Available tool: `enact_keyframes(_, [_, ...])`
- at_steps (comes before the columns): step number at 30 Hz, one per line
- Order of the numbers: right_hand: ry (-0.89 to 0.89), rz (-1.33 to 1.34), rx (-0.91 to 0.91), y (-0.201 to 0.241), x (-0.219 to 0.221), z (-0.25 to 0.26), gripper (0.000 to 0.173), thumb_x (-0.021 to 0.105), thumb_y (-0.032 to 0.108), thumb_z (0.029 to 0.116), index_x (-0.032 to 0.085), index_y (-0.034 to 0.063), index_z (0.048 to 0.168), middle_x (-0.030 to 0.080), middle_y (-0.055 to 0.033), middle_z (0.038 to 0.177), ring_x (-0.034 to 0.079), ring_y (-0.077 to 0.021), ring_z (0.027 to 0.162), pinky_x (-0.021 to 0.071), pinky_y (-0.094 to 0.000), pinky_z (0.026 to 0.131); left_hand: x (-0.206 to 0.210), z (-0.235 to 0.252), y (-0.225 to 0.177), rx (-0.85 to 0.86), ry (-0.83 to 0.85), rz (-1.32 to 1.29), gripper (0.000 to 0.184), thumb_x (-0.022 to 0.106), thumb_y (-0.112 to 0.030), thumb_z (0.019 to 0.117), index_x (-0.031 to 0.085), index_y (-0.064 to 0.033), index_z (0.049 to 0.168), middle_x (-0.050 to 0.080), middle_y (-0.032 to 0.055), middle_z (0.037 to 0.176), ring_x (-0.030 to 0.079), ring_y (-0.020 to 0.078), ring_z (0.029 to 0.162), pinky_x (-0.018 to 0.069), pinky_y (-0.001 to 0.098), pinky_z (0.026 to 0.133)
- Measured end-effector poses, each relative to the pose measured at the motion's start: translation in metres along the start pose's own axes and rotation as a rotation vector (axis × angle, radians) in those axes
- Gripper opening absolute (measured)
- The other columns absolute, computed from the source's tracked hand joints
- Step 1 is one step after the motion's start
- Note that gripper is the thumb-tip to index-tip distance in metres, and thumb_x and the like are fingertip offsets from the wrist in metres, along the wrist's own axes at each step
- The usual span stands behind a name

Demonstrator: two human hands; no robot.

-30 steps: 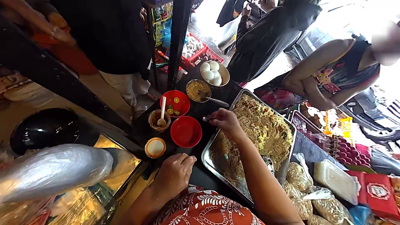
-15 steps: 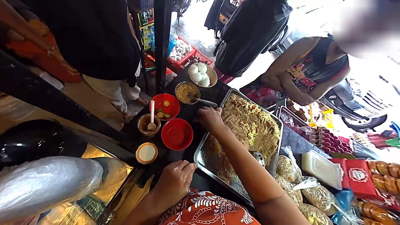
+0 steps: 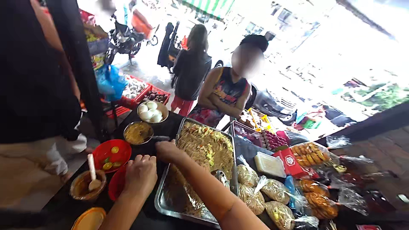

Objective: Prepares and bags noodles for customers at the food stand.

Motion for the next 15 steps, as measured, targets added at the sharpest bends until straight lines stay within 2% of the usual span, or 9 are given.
enact_keyframes(2, [-0.067,0.02,-0.016,0.004,-0.003,-0.007,0.031,0.063,0.02,0.0976,0.065,0.0014,0.122,0.068,-0.0198,0.123,0.061,-0.0393,0.122,0.037,-0.0726,0.104,0.012,0.018,0.001,-0.061,0.221,0.14,0.026,0.055,-0.007,0.0982,0.069,0.0004,0.119,0.068,0.0196,0.121,0.059,0.0391,0.123,0.0438,0.0563,0.101])
enact_keyframes(5, [-0.272,0.062,-0.056,0.003,-0.014,-0.031,0.023,0.061,0.012,0.0975,0.067,0.0058,0.119,0.071,-0.0159,0.118,0.065,-0.0347,0.117,0.0404,-0.0661,0.102,0.027,0.027,0.0,-0.088,0.395,0.245,0.027,0.054,-0.005,0.0975,0.068,0.0018,0.119,0.066,0.0192,0.126,0.057,0.0373,0.125,0.0412,0.0545,0.104])
enact_keyframes(8, [-0.471,0.448,-0.065,-0.015,-0.026,-0.065,0.024,0.061,0.007,0.0973,0.073,0.0059,0.118,0.071,-0.0138,0.119,0.067,-0.0261,0.113,0.0513,-0.0484,0.102,0.044,0.03,-0.001,-0.101,0.476,0.209,0.031,0.052,-0.004,0.0988,0.065,0.002,0.126,0.062,0.0225,0.133,0.056,0.0405,0.128,0.0449,0.0562,0.103])
enact_keyframes(9, [-0.492,0.7,-0.031,-0.027,-0.026,-0.075,0.022,0.059,0.007,0.1003,0.073,0.0016,0.116,0.072,-0.0126,0.113,0.068,-0.0201,0.103,0.0552,-0.0388,0.094,0.048,0.032,-0.002,-0.104,0.487,0.183,0.032,0.052,-0.003,0.0988,0.064,0.002,0.128,0.059,0.0239,0.135,0.055,0.0428,0.128,0.0485,0.0578,0.1])
enact_keyframes(10, [-0.474,0.999,0.013,-0.039,-0.022,-0.081,0.022,0.054,0.007,0.1036,0.07,-0.0022,0.115,0.071,-0.0103,0.102,0.067,-0.0144,0.085,0.0562,-0.0312,0.079,0.051,0.034,-0.002,-0.103,0.495,0.173,0.032,0.053,-0.001,0.0982,0.064,0.0021,0.128,0.057,0.0246,0.136,0.055,0.0442,0.127,0.0516,0.0585,0.096])
enact_keyframes(11, [-0.42,1.333,0.057,-0.047,-0.014,-0.084,0.021,0.05,0.009,0.1068,0.066,-0.0033,0.112,0.066,-0.0079,0.087,0.062,-0.0123,0.068,0.0544,-0.0272,0.063,0.053,0.036,-0.003,-0.099,0.503,0.176,0.031,0.053,0.001,0.0972,0.065,0.0029,0.126,0.057,0.0251,0.136,0.055,0.0452,0.126,0.0532,0.0585,0.094])
enact_keyframes(12, [-0.329,1.63,0.089,-0.052,-0.004,-0.084,0.021,0.044,0.013,0.1092,0.06,0.0003,0.108,0.061,-0.0061,0.078,0.06,-0.013,0.06,0.0518,-0.0267,0.054,0.055,0.037,-0.004,-0.088,0.511,0.196,0.03,0.053,0.002,0.0962,0.066,0.0037,0.123,0.058,0.0252,0.134,0.056,0.0452,0.125,0.0542,0.0577,0.092])
enact_keyframes(14, [-0.162,1.946,0.135,-0.056,0.01,-0.08,0.03,0.033,0.023,0.1097,0.055,0.0092,0.094,0.059,-0.0045,0.074,0.058,-0.0151,0.058,0.0472,-0.0268,0.047,0.057,0.04,-0.006,-0.058,0.534,0.244,0.028,0.053,0.003,0.0963,0.066,0.0044,0.121,0.059,0.0247,0.132,0.058,0.0438,0.123,0.0549,0.0555,0.093])
enact_keyframes(15, [-0.126,1.943,0.151,-0.058,0.013,-0.079,0.035,0.03,0.027,0.1096,0.053,0.0111,0.088,0.059,-0.0034,0.072,0.057,-0.0142,0.056,0.0449,-0.0258,0.045,0.057,0.042,-0.006,-0.049,0.539,0.247,0.027,0.052,0.004,0.0968,0.066,0.0047,0.12,0.059,0.0248,0.131,0.058,0.0434,0.123,0.0546,0.055,0.094])
Point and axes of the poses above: each hand's wrist, its own z-axis towards the middle knuckle, its own x-axis out of the palm, y = z × x, the point moved 9 cm from there along z, towards the middle knuckle
